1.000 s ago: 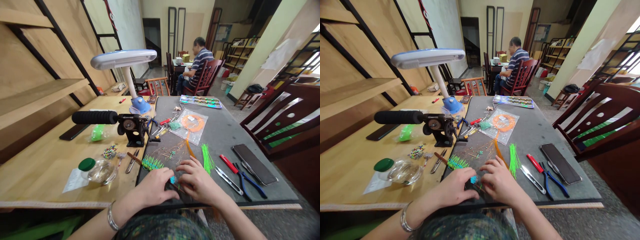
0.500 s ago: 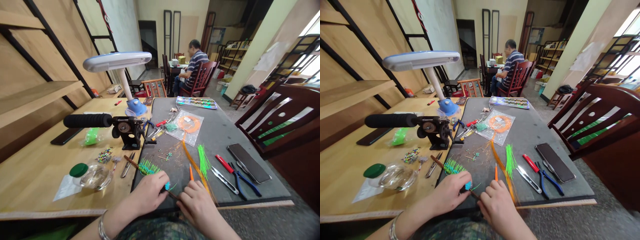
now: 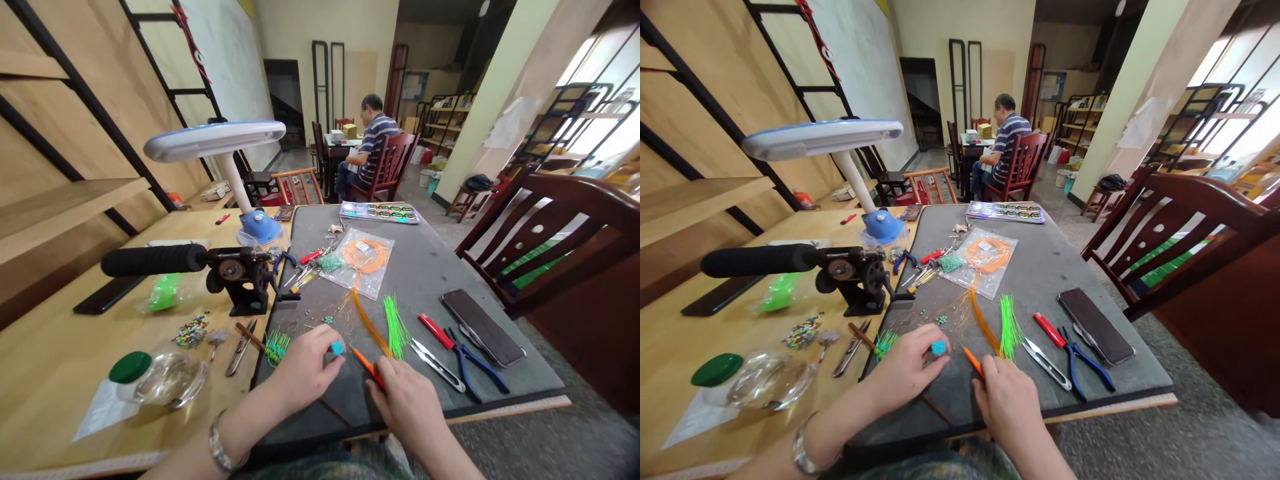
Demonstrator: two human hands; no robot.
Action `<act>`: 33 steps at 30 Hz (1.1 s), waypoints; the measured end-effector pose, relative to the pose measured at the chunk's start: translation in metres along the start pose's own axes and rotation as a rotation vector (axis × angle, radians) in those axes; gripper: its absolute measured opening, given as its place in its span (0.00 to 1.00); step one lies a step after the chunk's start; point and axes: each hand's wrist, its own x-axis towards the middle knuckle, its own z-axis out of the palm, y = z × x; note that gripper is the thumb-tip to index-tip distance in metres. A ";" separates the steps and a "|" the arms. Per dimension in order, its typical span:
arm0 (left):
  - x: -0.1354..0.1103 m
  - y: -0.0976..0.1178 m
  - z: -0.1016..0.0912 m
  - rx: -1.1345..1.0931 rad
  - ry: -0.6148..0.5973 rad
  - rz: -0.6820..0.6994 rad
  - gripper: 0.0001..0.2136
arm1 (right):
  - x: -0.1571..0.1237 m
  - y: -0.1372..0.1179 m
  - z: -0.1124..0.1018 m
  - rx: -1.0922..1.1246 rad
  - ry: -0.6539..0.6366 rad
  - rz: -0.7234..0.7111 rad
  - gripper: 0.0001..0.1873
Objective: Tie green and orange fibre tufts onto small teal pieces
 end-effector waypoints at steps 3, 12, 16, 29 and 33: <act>0.032 0.003 0.010 0.097 -0.030 0.025 0.03 | -0.004 0.004 -0.003 0.007 -0.047 0.009 0.03; 0.081 0.005 0.029 0.370 -0.279 0.078 0.05 | -0.008 0.074 -0.030 0.129 -0.012 0.370 0.13; 0.077 0.006 0.029 0.384 -0.350 0.117 0.05 | 0.012 0.096 -0.035 0.031 -0.036 0.519 0.13; 0.039 0.017 0.036 0.398 -0.457 0.169 0.07 | 0.036 0.097 -0.031 -0.239 -0.254 0.520 0.15; 0.031 0.023 0.038 0.368 -0.452 0.143 0.07 | 0.021 0.090 -0.037 -0.130 -0.081 0.528 0.17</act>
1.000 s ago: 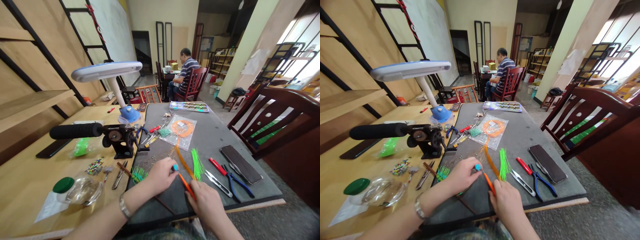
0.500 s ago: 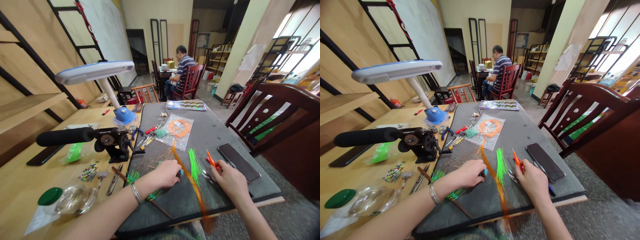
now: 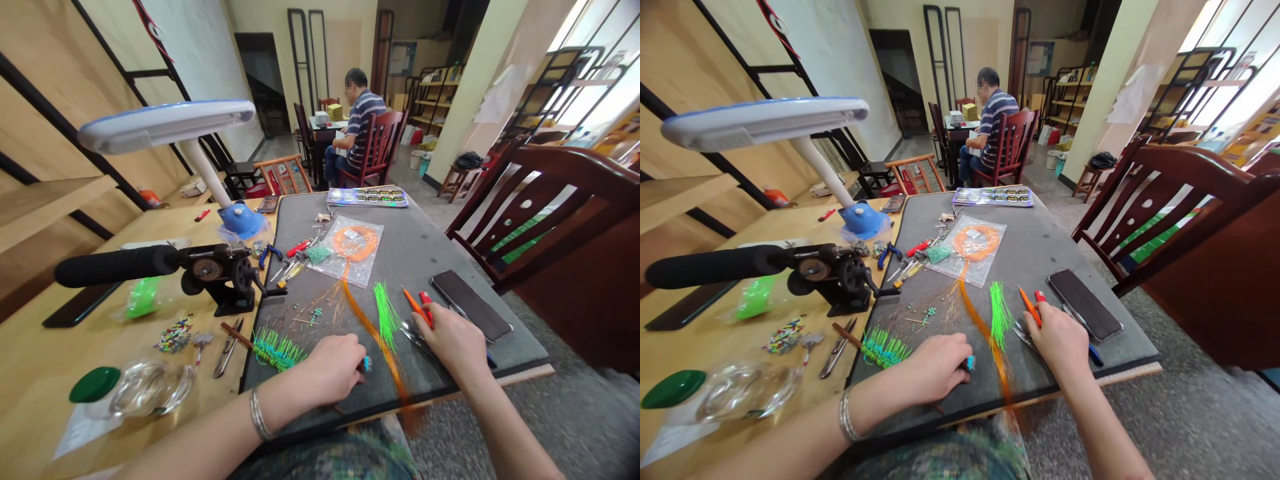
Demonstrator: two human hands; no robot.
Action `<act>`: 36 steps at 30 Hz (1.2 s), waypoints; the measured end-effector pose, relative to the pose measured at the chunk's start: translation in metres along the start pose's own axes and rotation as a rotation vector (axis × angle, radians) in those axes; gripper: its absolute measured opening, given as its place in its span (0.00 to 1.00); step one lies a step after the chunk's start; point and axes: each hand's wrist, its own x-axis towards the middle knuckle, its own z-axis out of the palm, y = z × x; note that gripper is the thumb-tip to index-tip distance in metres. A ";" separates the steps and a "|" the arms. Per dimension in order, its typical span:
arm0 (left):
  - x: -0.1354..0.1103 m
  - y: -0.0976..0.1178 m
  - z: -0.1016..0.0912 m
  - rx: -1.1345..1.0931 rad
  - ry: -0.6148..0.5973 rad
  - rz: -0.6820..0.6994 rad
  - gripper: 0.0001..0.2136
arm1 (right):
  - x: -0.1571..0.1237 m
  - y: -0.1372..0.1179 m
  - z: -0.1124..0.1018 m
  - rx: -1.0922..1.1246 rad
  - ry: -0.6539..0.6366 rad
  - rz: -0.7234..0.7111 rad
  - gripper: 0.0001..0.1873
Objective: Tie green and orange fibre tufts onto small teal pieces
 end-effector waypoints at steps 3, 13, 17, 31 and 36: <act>-0.006 0.006 0.001 -0.062 0.035 -0.046 0.07 | -0.033 -0.006 -0.002 0.424 -0.032 -0.022 0.19; -0.033 0.015 0.014 -0.205 0.210 -0.068 0.07 | -0.090 -0.079 0.031 1.802 -0.574 0.518 0.27; -0.040 0.015 0.015 -0.225 0.263 -0.062 0.06 | -0.078 -0.087 0.024 1.905 -0.550 0.572 0.24; -0.035 0.002 0.022 -0.830 0.559 -0.109 0.11 | -0.068 -0.077 0.011 1.821 -0.230 0.520 0.28; -0.029 -0.003 0.022 -1.046 0.651 -0.188 0.12 | -0.068 -0.070 0.015 1.833 -0.203 0.572 0.26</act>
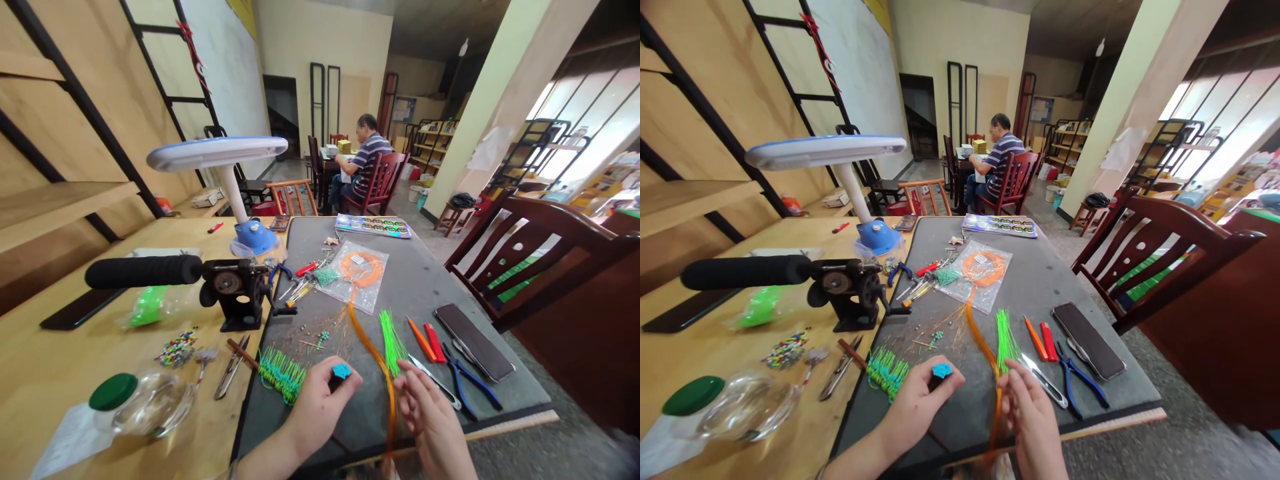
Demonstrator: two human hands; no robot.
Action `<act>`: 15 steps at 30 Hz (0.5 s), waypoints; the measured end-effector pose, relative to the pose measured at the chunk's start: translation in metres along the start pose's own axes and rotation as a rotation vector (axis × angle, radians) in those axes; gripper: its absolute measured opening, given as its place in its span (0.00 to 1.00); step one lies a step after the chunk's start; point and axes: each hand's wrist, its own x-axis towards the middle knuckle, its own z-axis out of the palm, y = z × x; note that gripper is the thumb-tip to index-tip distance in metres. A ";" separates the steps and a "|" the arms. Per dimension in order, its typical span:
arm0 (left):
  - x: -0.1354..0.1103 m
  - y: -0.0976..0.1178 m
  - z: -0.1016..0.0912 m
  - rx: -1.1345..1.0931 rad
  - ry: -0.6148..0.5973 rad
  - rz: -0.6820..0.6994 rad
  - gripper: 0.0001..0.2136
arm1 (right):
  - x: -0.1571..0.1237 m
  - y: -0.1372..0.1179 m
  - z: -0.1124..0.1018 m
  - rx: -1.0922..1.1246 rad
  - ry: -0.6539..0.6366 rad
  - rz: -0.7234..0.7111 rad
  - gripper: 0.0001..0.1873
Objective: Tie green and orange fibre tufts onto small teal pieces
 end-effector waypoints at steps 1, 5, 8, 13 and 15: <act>0.001 0.000 0.001 -0.027 0.012 -0.015 0.12 | 0.001 0.003 0.001 -0.022 -0.021 0.022 0.25; 0.005 0.000 0.006 -0.080 0.038 -0.036 0.13 | 0.005 0.014 0.014 -0.061 -0.084 0.014 0.22; 0.006 -0.001 0.009 -0.071 0.045 -0.035 0.13 | 0.011 0.013 0.026 -0.059 -0.086 -0.056 0.20; 0.006 -0.003 0.010 -0.042 0.045 -0.028 0.14 | 0.018 0.008 0.038 -0.042 -0.080 -0.067 0.18; 0.006 -0.004 0.011 -0.019 0.052 -0.026 0.14 | 0.019 0.006 0.040 -0.024 -0.070 -0.047 0.17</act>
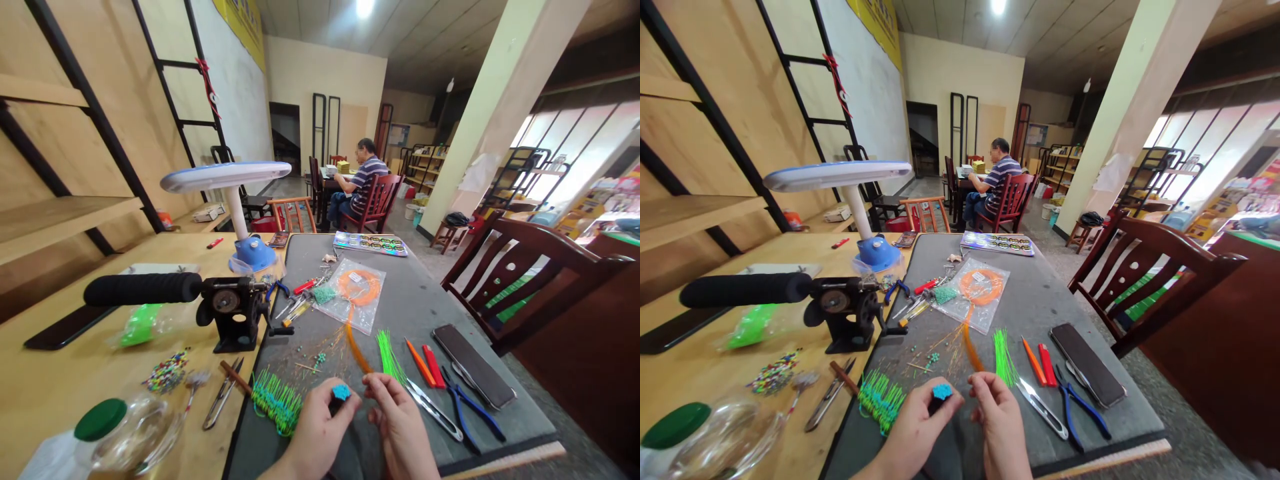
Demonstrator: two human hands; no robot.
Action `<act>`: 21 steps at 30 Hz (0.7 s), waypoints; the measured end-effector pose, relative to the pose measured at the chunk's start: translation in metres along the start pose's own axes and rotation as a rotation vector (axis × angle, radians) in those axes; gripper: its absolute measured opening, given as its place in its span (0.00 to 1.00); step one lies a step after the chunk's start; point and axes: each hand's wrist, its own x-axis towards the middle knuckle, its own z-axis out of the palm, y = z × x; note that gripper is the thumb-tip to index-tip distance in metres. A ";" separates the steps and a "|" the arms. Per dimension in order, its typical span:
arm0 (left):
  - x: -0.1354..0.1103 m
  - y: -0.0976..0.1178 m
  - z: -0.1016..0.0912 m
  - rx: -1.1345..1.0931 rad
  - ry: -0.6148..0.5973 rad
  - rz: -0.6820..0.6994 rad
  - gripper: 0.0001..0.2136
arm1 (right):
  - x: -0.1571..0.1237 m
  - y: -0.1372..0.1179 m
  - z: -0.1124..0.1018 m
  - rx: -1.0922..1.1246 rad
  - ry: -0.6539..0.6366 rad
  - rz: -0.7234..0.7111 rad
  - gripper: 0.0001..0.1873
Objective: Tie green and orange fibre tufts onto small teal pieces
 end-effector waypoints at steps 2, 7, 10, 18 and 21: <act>0.000 -0.001 0.001 0.017 0.004 0.007 0.15 | 0.000 -0.001 0.002 0.023 0.002 0.013 0.16; 0.000 -0.005 0.003 0.037 0.000 0.032 0.15 | 0.000 -0.005 0.005 0.071 -0.014 0.041 0.17; -0.001 -0.008 0.004 0.054 0.002 0.045 0.15 | 0.001 -0.006 0.004 0.103 -0.018 0.056 0.17; -0.001 -0.010 0.006 0.138 -0.028 0.066 0.13 | 0.004 -0.012 -0.004 0.249 -0.025 0.104 0.18; 0.000 -0.010 0.003 0.179 -0.093 0.049 0.12 | -0.001 -0.012 -0.009 0.277 -0.036 0.110 0.18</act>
